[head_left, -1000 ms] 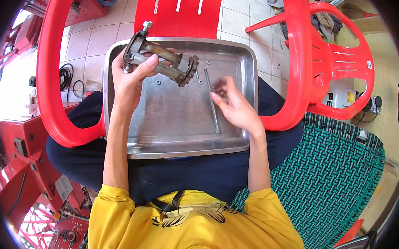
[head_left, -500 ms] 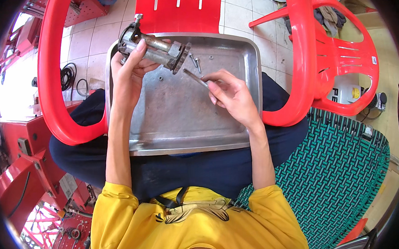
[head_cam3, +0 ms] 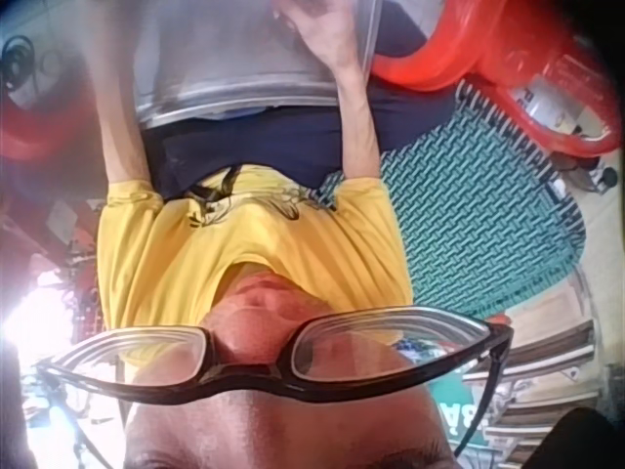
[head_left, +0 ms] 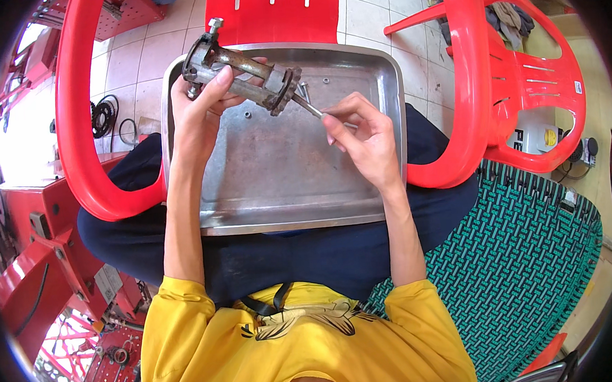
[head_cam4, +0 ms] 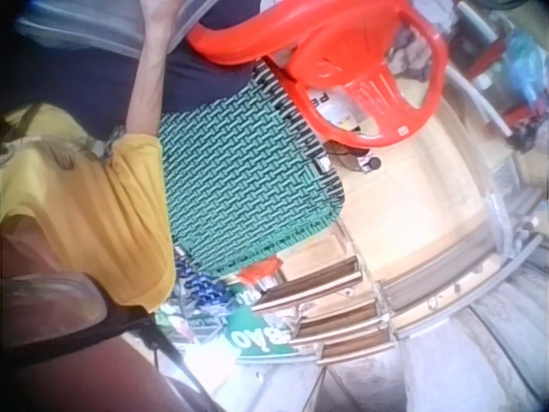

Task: The person disassembles a mechanical component on a metal tray by using a thin tool to push a pin through a cylinder and then pulling the internal components apart by hand.

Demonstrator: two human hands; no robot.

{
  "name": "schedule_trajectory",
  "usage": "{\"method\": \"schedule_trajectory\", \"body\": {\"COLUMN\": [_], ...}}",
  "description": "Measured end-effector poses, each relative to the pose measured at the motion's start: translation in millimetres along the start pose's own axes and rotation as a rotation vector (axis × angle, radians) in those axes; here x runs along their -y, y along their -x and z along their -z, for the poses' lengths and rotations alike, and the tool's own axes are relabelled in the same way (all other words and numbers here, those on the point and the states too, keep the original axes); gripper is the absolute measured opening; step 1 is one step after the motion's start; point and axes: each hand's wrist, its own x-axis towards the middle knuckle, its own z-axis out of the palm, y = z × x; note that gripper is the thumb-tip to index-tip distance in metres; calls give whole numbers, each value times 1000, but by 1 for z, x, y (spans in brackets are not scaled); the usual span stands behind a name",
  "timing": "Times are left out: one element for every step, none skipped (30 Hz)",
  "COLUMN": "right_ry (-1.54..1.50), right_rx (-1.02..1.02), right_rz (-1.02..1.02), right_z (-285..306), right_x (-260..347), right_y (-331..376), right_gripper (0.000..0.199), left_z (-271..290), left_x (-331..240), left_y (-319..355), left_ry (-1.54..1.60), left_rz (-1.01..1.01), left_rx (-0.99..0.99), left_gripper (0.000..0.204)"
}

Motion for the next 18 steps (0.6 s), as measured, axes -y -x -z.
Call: {"method": "schedule_trajectory", "body": {"right_ry": [4, 24, 45, 60, 62, 64, 69, 79, 89, 103, 112, 120, 128, 123, 119, 114, 111, 108], "right_rx": [-1, -6, -12, -16, -18, -20, -24, -27, -30, -34, -29, -24, -19, -15, -11, -9, 9, 28], "right_rz": [1, 19, 38, 57, 59, 61, 62, 63, 65, 65, 55, 45, 37, 46, 55, 64, 88, 112], "right_z": [0, 1, 2, 1, 1, 2, 2, 1, 0, 0, 0, 0, 0, 0, 0, 0, 0, 1], "right_x": [0, -1, -2, -3, -3, -2, -1, -1, 0, 0, 0, 0, 0, 1, 2, 2, 1, 1], "right_y": [0, 0, 0, 0, 0, 0, 0, 0, 1, 1, 2, 2, 2, 2, 2, 2, 2, 2], "right_gripper": [10, 10, 11, 11, 11, 11, 12, 12, 13, 13, 13, 13, 13, 13, 13, 13, 13, 12], "left_z": [1, 3, 4, 4, 5, 5, 6, 7, 8, 7, 6, 6, 6, 6, 6, 6, 7, 8], "left_x": [-1, -2, -3, -3, -1, 0, 0, 1, 1, 1, 0, 0, 1, 2, 3, 4, 4, 4], "left_y": [1, 2, 3, 3, 2, 2, 2, 1, 1, 2, 3, 3, 3, 2, 2, 2, 2, 2], "left_ry": [-22, -44, -67, -60, -53, -46, -37, -29, -21, -13, -6, 2, 29, 56, 83, 83, 84, 85], "left_rz": [0, 0, 0, -30, -59, -88, -83, -79, -75, -69, -63, -57, -67, -77, -87, -98, -110, -121], "left_rx": [30, 60, 90, 109, 129, 149, 156, 163, 170, 159, 149, 138, 132, 126, 120, 131, 143, 154], "left_gripper": [44, 47, 50, 52, 54, 56, 57, 58, 60, 60, 61, 62, 59, 57, 55, 56, 57, 58]}}
